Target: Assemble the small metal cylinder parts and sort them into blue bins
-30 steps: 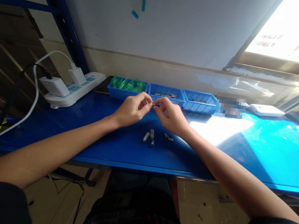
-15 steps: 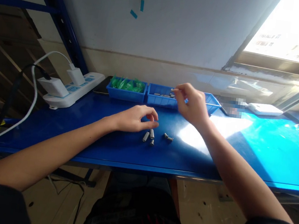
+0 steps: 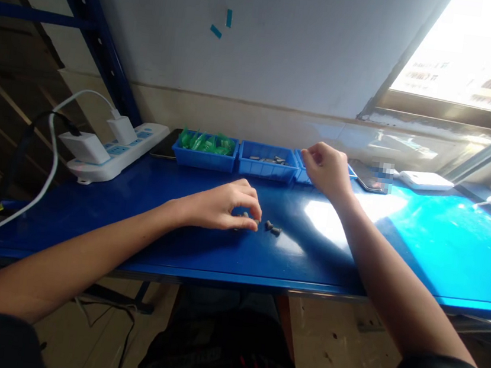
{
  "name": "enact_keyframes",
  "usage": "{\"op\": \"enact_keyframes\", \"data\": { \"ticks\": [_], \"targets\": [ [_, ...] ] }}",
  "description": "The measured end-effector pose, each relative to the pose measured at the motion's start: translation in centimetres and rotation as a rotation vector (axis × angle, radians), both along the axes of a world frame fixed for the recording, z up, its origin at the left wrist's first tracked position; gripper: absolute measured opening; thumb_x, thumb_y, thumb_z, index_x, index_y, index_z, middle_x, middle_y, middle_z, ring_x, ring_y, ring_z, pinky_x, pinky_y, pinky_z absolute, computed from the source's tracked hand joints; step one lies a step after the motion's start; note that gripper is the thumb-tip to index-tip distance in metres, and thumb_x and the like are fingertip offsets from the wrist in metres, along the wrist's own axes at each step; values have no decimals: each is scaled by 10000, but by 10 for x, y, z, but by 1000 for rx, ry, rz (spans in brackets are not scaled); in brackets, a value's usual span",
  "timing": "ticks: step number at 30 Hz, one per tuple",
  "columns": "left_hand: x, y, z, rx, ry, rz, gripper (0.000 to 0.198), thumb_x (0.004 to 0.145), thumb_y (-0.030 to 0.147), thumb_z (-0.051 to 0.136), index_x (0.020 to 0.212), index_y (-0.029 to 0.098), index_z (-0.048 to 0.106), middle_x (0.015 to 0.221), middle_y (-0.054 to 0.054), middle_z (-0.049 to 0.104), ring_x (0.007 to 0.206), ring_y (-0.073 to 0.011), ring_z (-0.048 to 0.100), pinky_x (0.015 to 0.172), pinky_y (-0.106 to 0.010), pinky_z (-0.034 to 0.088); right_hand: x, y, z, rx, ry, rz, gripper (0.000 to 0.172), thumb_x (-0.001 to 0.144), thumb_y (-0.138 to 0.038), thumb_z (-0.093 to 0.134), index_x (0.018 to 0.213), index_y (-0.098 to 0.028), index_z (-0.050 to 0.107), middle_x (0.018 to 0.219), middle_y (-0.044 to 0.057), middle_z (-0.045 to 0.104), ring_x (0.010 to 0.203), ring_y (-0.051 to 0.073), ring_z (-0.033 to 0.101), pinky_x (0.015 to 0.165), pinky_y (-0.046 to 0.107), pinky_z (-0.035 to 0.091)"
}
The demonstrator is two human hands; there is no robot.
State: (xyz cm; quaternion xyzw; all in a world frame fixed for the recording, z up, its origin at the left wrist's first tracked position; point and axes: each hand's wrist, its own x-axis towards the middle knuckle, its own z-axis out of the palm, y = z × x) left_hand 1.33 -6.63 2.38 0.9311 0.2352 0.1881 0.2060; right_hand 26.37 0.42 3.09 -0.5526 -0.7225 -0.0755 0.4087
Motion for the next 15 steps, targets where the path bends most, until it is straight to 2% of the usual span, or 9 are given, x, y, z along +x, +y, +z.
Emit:
{"op": "enact_keyframes", "data": {
  "ticks": [4, 7, 11, 15],
  "targets": [
    [1, 2, -3, -36, -174, 203, 166, 829, 308, 620, 937, 202, 690, 904, -46, 688, 903, -191, 603, 791, -303, 487, -37, -24, -4, -49, -81, 270, 214, 872, -347, 493, 833, -182, 624, 709, 32, 637, 644, 161, 572, 619, 253, 390],
    [-1, 7, -7, -31, -270, 325, 181, 816, 315, 611, 928, 189, 675, 907, -39, 684, 844, -175, 622, 763, -292, 494, -54, -39, -8, -78, -124, 439, 177, 886, -267, 458, 895, -190, 616, 762, 28, 651, 684, 151, 579, 643, 241, 390],
    [-2, 16, -13, -66, -356, 369, 153, 820, 304, 578, 875, 166, 618, 865, -29, 674, 786, -154, 620, 736, -277, 488, -61, -45, -14, -125, -137, 581, 169, 868, -196, 453, 949, -189, 601, 831, 32, 662, 710, 144, 574, 664, 237, 394],
    [-2, 18, -15, -98, -427, 378, 140, 814, 290, 559, 883, 169, 561, 825, -21, 649, 773, -152, 624, 742, -281, 493, -60, -45, -17, -173, -140, 636, 171, 836, -227, 525, 984, -183, 596, 757, 9, 623, 671, 138, 556, 639, 233, 389]
  ]
}}
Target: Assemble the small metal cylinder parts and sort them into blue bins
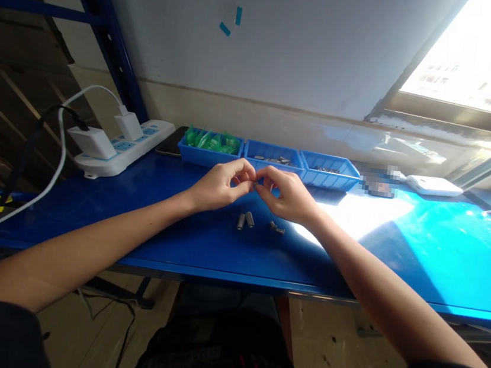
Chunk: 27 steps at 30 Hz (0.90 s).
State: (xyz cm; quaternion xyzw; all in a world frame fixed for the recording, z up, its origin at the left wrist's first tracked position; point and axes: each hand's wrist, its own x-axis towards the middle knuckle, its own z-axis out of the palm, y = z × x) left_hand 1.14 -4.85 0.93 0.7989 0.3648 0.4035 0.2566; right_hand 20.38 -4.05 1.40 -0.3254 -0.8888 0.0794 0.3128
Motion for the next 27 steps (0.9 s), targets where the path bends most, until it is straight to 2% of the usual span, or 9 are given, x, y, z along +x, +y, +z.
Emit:
{"op": "enact_keyframes", "data": {
  "ticks": [12, 18, 22, 27],
  "targets": [
    [-2, 3, -3, 0, 14, 23, 121, 802, 264, 559, 880, 172, 559, 823, -18, 628, 790, -159, 612, 768, -295, 487, -1, 4, -3, -16, -17, -2, 155, 856, -270, 548, 972, -178, 594, 743, 3, 600, 654, 128, 537, 596, 224, 364],
    [-2, 5, -3, -152, -149, -29, 140, 802, 253, 559, 893, 180, 481, 791, -2, 632, 808, -156, 652, 741, -265, 482, 1, 7, -6, -25, 18, 61, 249, 867, -282, 561, 1101, -202, 586, 749, -7, 591, 664, 124, 541, 649, 237, 397],
    [-2, 6, -6, -220, -183, -56, 188, 789, 252, 575, 907, 188, 444, 758, 14, 639, 760, -134, 642, 688, -235, 460, 1, 8, -6, -48, 9, 84, 211, 857, -269, 580, 1057, -214, 615, 751, -12, 595, 673, 120, 546, 655, 233, 396],
    [0, 7, -11, -270, -179, -63, 220, 778, 259, 576, 919, 195, 420, 704, 36, 634, 664, -108, 615, 619, -213, 424, -2, 7, -7, -102, -43, 32, 221, 832, -252, 610, 1047, -204, 618, 728, -19, 597, 650, 119, 541, 628, 226, 376]
  ]
}}
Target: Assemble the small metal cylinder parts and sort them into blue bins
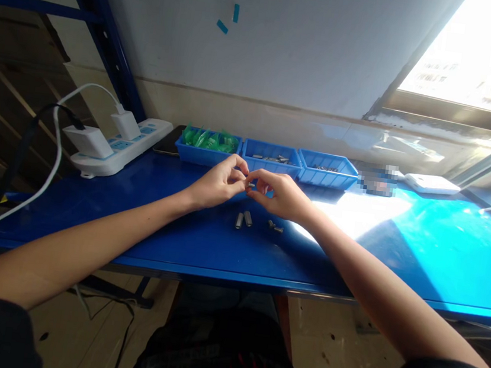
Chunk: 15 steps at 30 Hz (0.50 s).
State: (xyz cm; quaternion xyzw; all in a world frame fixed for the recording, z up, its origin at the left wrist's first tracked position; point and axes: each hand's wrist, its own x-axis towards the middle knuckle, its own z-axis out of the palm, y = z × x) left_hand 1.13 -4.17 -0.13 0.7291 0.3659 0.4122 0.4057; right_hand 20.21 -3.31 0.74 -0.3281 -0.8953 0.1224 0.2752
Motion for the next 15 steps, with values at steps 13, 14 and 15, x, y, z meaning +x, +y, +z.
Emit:
{"op": "enact_keyframes", "data": {
  "ticks": [13, 14, 15],
  "targets": [
    [-6, 7, -6, 70, 145, 13, 257, 800, 293, 594, 987, 196, 447, 795, -2, 685, 739, -134, 651, 656, -232, 452, -2, 1, -4, 47, -24, -48, 176, 850, -243, 606, 1015, -183, 615, 779, 11, 635, 703, 140, 579, 645, 232, 377],
    [-7, 8, -6, 79, 150, 22, 263, 802, 305, 598, 992, 193, 454, 802, -7, 687, 745, -140, 654, 658, -235, 454, -2, 1, -4, 61, -9, -60, 187, 849, -254, 611, 1021, -180, 609, 771, 7, 630, 691, 139, 575, 639, 232, 378],
    [-7, 8, -4, 85, 150, 28, 266, 802, 311, 601, 992, 191, 458, 804, -11, 688, 747, -144, 657, 658, -237, 456, -2, 1, -4, 73, 3, -67, 192, 846, -264, 615, 1019, -179, 606, 764, 4, 625, 680, 137, 570, 634, 232, 378]
  ]
}}
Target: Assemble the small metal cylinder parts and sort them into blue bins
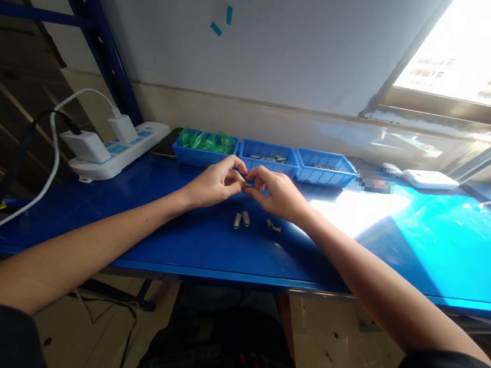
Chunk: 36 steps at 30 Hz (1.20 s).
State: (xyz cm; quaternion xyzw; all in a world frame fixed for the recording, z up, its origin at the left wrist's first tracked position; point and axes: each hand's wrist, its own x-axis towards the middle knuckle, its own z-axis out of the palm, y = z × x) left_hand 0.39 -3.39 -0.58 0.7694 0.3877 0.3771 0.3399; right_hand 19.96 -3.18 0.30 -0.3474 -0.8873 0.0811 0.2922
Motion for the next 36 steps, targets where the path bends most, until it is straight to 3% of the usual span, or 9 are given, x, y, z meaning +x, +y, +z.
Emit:
{"op": "enact_keyframes", "data": {
  "ticks": [6, 12, 21, 28, 32, 36],
  "targets": [
    [1, -3, 5, -7, 4, -27, 238, 828, 311, 566, 1013, 187, 482, 822, -29, 711, 804, -171, 680, 687, -253, 472, 1, 0, 2, 9, 37, 38, 94, 867, -235, 571, 911, -184, 637, 795, 20, 658, 703, 138, 585, 644, 230, 390],
    [0, -9, 12, 114, 164, 92, 80, 779, 202, 532, 857, 185, 530, 702, -1, 706, 678, -157, 666, 634, -240, 450, 3, 2, 3, 32, 55, 1, 142, 884, -276, 553, 907, -176, 651, 802, 32, 664, 699, 140, 574, 660, 240, 395],
    [0, -11, 12, 208, 239, 83, 117, 749, 175, 509, 863, 192, 533, 706, 11, 701, 646, -140, 656, 609, -222, 445, 2, 1, 3, 31, 36, 1, 176, 910, -263, 499, 893, -170, 647, 843, 45, 681, 716, 142, 582, 663, 238, 390],
    [1, -13, 17, 311, 276, 163, 51, 726, 171, 528, 772, 187, 543, 628, 29, 649, 582, -122, 600, 574, -211, 415, 0, -3, 7, 22, 0, 0, 220, 933, -269, 453, 847, -169, 630, 829, 55, 673, 737, 151, 587, 668, 242, 384],
    [1, -15, 17, 349, 288, 166, 105, 755, 164, 517, 843, 188, 568, 662, 24, 662, 599, -120, 599, 582, -213, 407, 0, -4, 6, 22, -8, -13, 256, 944, -275, 425, 800, -169, 608, 762, 49, 654, 703, 151, 577, 651, 242, 374],
    [2, -13, 12, 404, 236, 115, 205, 784, 243, 586, 981, 187, 573, 834, -13, 698, 771, -149, 642, 685, -234, 452, 1, -2, 6, 15, 9, -29, 265, 947, -269, 406, 775, -170, 582, 747, 51, 646, 695, 150, 581, 646, 242, 370]
  ]
}}
